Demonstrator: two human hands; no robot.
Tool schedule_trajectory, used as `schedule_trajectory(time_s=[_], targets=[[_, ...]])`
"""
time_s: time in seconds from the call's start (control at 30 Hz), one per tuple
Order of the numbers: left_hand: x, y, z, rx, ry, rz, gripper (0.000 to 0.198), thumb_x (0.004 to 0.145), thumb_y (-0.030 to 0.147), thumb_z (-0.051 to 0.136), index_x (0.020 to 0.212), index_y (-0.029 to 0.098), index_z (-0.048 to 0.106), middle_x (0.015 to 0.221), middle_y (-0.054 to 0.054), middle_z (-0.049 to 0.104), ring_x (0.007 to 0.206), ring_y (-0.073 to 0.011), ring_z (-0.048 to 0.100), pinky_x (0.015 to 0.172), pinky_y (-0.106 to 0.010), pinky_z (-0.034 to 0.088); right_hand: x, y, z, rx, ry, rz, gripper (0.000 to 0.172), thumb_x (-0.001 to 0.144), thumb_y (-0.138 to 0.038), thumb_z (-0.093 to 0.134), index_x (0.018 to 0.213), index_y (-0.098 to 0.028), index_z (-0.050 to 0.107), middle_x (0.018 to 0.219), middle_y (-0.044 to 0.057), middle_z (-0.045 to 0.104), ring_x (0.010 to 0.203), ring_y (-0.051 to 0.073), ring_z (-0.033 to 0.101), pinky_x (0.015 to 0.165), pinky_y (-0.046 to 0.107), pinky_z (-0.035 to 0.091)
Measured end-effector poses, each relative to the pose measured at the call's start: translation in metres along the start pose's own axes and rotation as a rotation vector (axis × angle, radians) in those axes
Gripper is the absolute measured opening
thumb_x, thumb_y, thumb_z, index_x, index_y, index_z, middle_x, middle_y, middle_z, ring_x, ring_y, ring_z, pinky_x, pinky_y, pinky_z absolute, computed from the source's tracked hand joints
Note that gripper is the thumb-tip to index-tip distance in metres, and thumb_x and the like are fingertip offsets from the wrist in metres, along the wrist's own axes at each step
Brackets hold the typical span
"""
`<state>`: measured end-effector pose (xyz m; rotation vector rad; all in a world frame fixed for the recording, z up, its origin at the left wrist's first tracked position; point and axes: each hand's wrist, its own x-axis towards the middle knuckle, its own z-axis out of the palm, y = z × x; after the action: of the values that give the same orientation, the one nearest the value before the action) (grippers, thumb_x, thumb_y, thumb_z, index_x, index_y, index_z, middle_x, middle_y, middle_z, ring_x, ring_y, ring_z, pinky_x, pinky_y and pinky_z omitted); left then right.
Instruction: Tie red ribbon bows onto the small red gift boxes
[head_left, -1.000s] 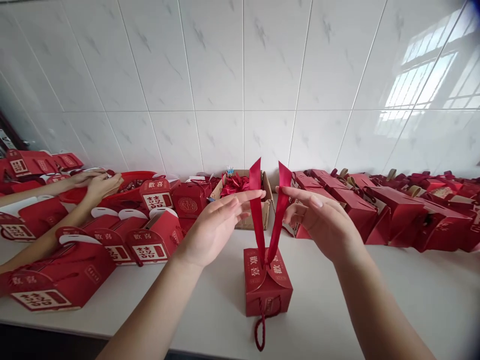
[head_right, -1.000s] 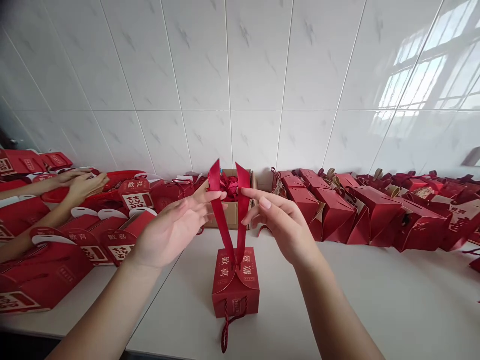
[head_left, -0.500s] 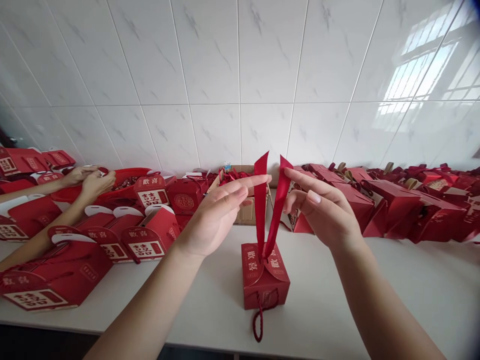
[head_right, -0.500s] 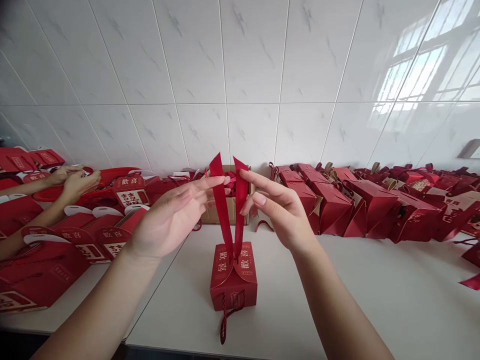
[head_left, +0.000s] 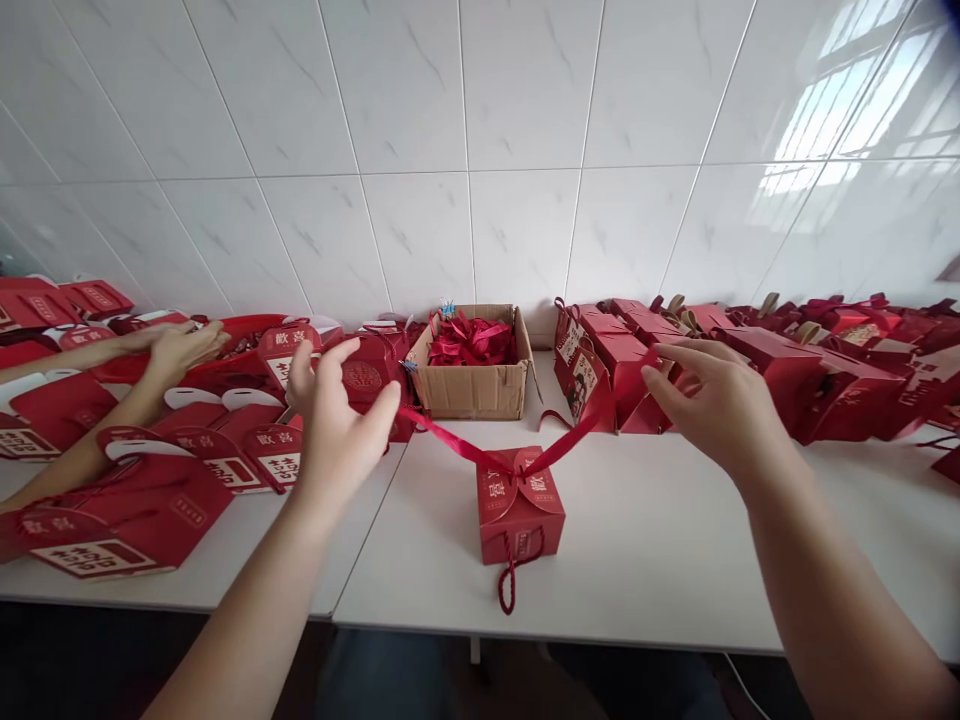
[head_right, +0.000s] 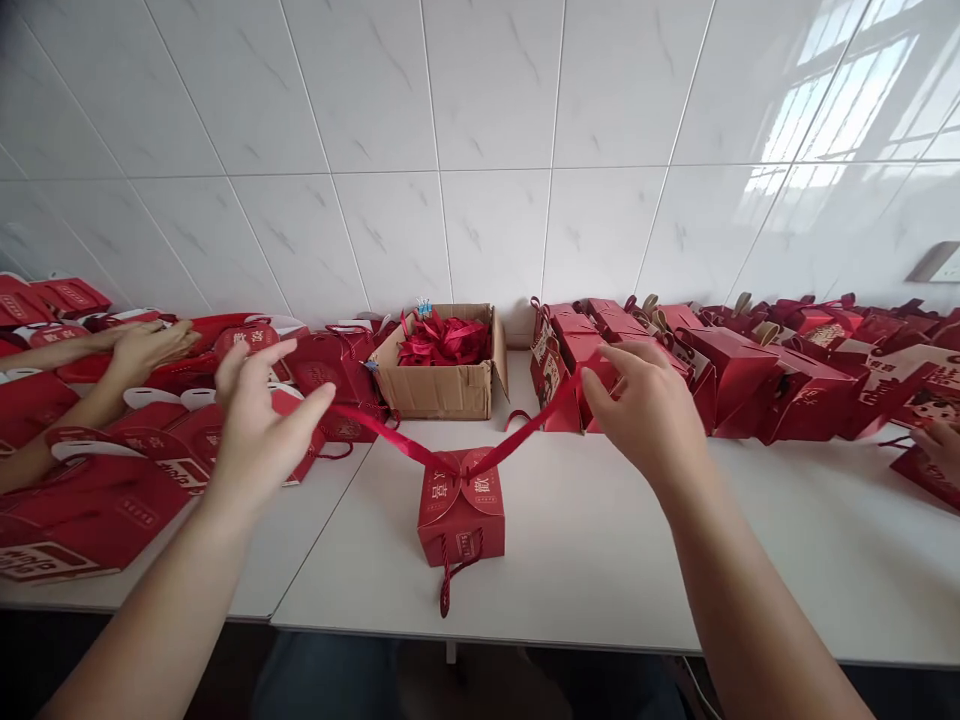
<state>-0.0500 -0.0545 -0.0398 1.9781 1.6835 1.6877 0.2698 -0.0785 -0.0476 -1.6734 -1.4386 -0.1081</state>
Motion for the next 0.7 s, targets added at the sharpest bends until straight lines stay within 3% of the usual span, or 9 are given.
schedule_trajectory(time_s=[0.03,0.1,0.13,0.2,0.27,0.33,0.5,0.7], targets=[[-0.008,-0.002,0.003,0.067,0.019,0.051,0.042,0.079,0.032,0.061,0.120,0.024,0.054,0.148,-0.008,0.032,0.144,-0.0291,0.013,0.118,-0.051,0.013,-0.002,0.004,0.001,-0.112,0.036,-0.003,0.049,0.078,-0.041,0.061,0.120,-0.016,0.062,0.122,0.020,0.053,0.092,0.033,0.062,0.075,0.051,0.052],[-0.026,-0.001,0.011,0.062,-0.172,0.158,0.026,0.081,0.031,0.059,0.105,0.022,0.061,0.141,-0.009,0.042,0.137,-0.0282,0.032,0.114,-0.049,0.026,-0.006,0.006,0.008,-0.158,0.001,-0.081,0.050,0.079,-0.041,0.060,0.122,-0.015,0.059,0.127,0.021,0.049,0.111,0.037,0.053,0.084,0.052,0.049],[-0.035,0.001,0.016,0.031,-0.335,0.190,0.021,0.082,0.031,0.056,0.101,0.022,0.063,0.137,-0.008,0.048,0.132,-0.0270,0.041,0.111,-0.047,0.033,-0.009,0.004,0.013,-0.099,-0.108,-0.149,0.045,0.081,-0.040,0.058,0.119,-0.017,0.061,0.123,0.019,0.052,0.114,0.035,0.052,0.087,0.050,0.049],[-0.051,0.006,0.025,-0.022,-0.585,0.227,0.020,0.085,0.030,0.053,0.099,0.023,0.065,0.132,-0.008,0.055,0.124,-0.0252,0.051,0.106,-0.045,0.040,-0.014,-0.002,0.025,0.098,-0.453,-0.283,0.034,0.085,-0.040,0.054,0.111,-0.020,0.065,0.113,0.012,0.060,0.106,0.027,0.058,0.087,0.041,0.051],[-0.064,0.008,0.033,-0.052,-0.681,0.234,0.023,0.086,0.030,0.051,0.103,0.023,0.066,0.132,-0.007,0.057,0.121,-0.0243,0.053,0.103,-0.043,0.043,-0.020,-0.008,0.037,0.259,-0.752,-0.349,0.030,0.087,-0.041,0.053,0.107,-0.023,0.066,0.109,0.008,0.063,0.095,0.021,0.062,0.082,0.035,0.052],[-0.073,0.008,0.038,-0.071,-0.731,0.231,0.026,0.087,0.029,0.051,0.106,0.023,0.067,0.131,-0.007,0.058,0.120,-0.0241,0.055,0.102,-0.042,0.045,-0.025,-0.012,0.047,0.327,-0.875,-0.410,0.027,0.086,-0.039,0.057,0.106,-0.024,0.066,0.108,0.007,0.062,0.093,0.020,0.061,0.081,0.034,0.052],[-0.081,0.001,0.043,-0.090,-0.752,0.238,0.028,0.086,0.027,0.053,0.109,0.021,0.067,0.126,-0.009,0.062,0.121,-0.0253,0.055,0.103,-0.044,0.046,-0.032,-0.013,0.059,0.288,-0.866,-0.513,0.016,0.082,-0.028,0.064,0.095,-0.021,0.068,0.097,0.007,0.062,0.085,0.019,0.060,0.075,0.032,0.050],[-0.081,0.001,0.043,-0.075,-0.758,0.238,0.028,0.086,0.028,0.052,0.109,0.021,0.067,0.124,-0.009,0.063,0.120,-0.0251,0.056,0.102,-0.042,0.046,-0.033,-0.009,0.057,0.164,-0.795,-0.628,0.022,0.084,-0.016,0.055,0.102,-0.020,0.066,0.094,0.006,0.067,0.080,0.018,0.062,0.067,0.029,0.048]])
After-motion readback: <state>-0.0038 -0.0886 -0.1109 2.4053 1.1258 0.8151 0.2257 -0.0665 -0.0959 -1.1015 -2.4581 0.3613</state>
